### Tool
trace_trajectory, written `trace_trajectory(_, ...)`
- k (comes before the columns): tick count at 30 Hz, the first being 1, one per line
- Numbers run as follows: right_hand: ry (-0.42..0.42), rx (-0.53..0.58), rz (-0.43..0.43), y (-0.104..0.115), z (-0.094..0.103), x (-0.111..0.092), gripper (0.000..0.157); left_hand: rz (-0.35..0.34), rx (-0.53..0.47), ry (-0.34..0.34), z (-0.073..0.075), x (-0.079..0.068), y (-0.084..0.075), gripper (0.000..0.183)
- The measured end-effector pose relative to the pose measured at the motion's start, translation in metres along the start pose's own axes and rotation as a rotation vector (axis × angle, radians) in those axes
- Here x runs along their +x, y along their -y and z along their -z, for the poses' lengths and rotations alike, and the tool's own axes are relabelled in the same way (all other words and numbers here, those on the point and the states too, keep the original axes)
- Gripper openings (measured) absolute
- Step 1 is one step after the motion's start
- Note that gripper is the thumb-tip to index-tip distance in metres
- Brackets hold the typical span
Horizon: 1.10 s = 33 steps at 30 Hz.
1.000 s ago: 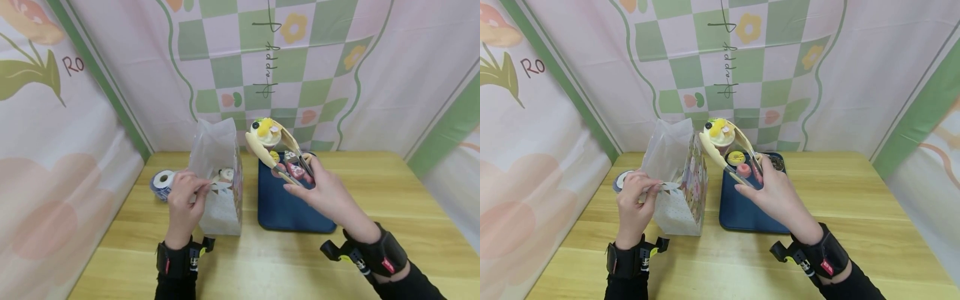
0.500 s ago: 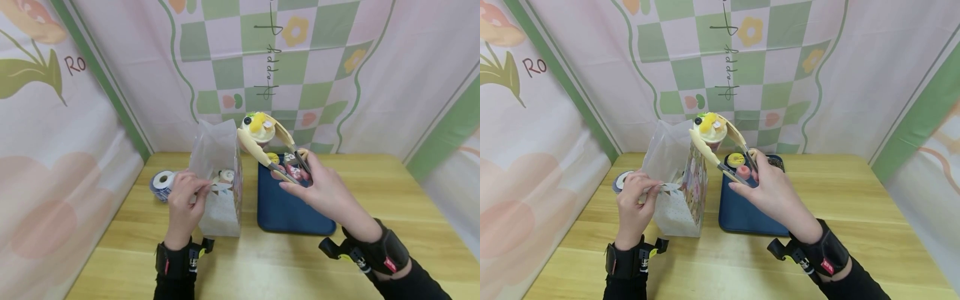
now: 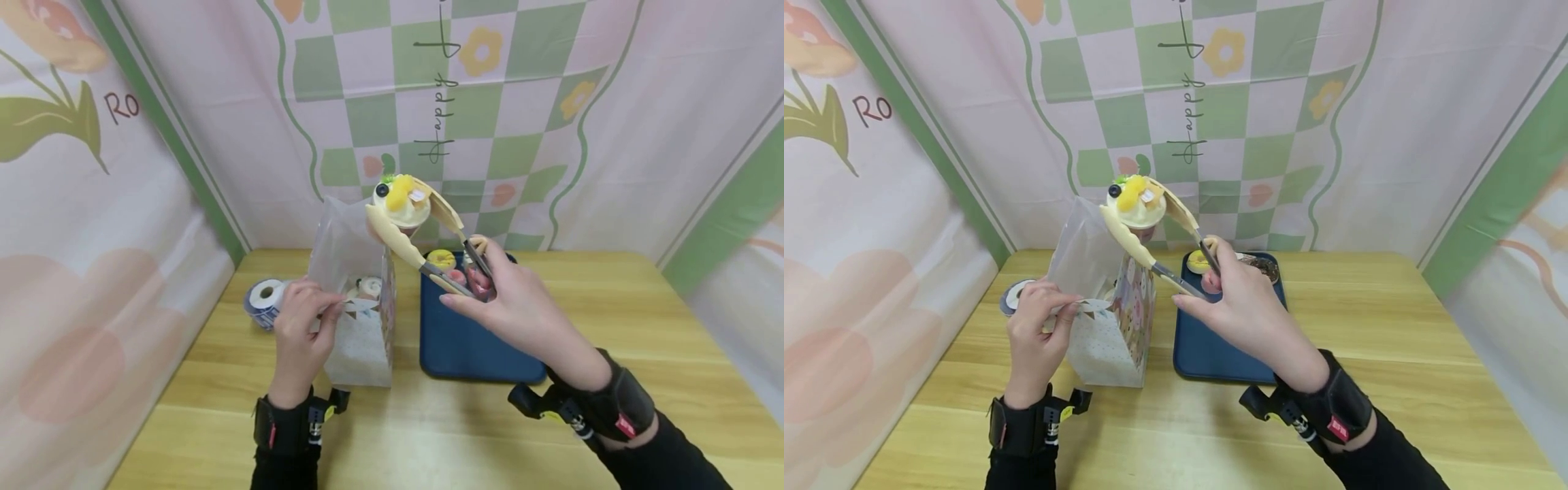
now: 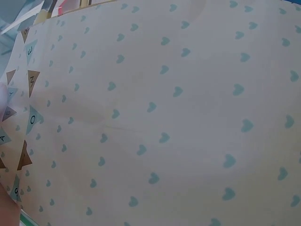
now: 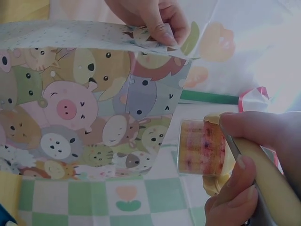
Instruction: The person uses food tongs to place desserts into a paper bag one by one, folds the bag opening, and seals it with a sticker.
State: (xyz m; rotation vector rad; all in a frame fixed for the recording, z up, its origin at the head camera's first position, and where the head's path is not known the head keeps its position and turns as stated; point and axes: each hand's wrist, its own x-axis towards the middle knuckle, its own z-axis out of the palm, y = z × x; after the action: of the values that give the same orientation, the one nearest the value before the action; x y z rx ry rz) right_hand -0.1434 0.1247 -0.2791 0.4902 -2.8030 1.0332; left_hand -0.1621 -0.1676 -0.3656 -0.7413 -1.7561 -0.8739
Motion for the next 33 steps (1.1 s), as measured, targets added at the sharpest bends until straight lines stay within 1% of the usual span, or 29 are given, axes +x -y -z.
trace_trajectory(5,0.017,0.005,0.03,0.008,-0.003,0.003,0.064,-0.001,0.001,0.0,0.0,0.0,-0.001,0.021)
trace_trajectory(9,0.033,0.01,0.056,0.013,-0.007,0.006,0.058,-0.008,0.002,-0.005,0.0,0.001,0.0,0.022)
trace_trajectory(13,0.045,-0.001,0.079,0.017,-0.011,0.009,0.055,-0.009,0.001,-0.005,0.0,0.001,0.0,0.022)
trace_trajectory(18,0.064,-0.019,0.063,0.021,-0.016,0.012,0.058,-0.003,0.004,0.004,0.001,0.001,0.0,0.021)
trace_trajectory(23,0.089,-0.019,0.04,0.025,-0.019,0.014,0.067,0.007,0.004,0.012,0.001,0.0,0.0,0.02)
trace_trajectory(26,0.108,-0.02,0.03,0.026,-0.021,0.017,0.069,0.015,0.007,0.017,0.001,-0.001,0.0,0.019)
trace_trajectory(30,0.13,0.0,0.012,0.025,-0.023,0.02,0.07,0.021,0.011,0.019,0.001,-0.001,0.0,0.018)
trace_trajectory(33,0.121,0.025,0.004,0.023,-0.023,0.022,0.074,0.011,0.009,0.016,0.001,-0.002,0.001,0.018)
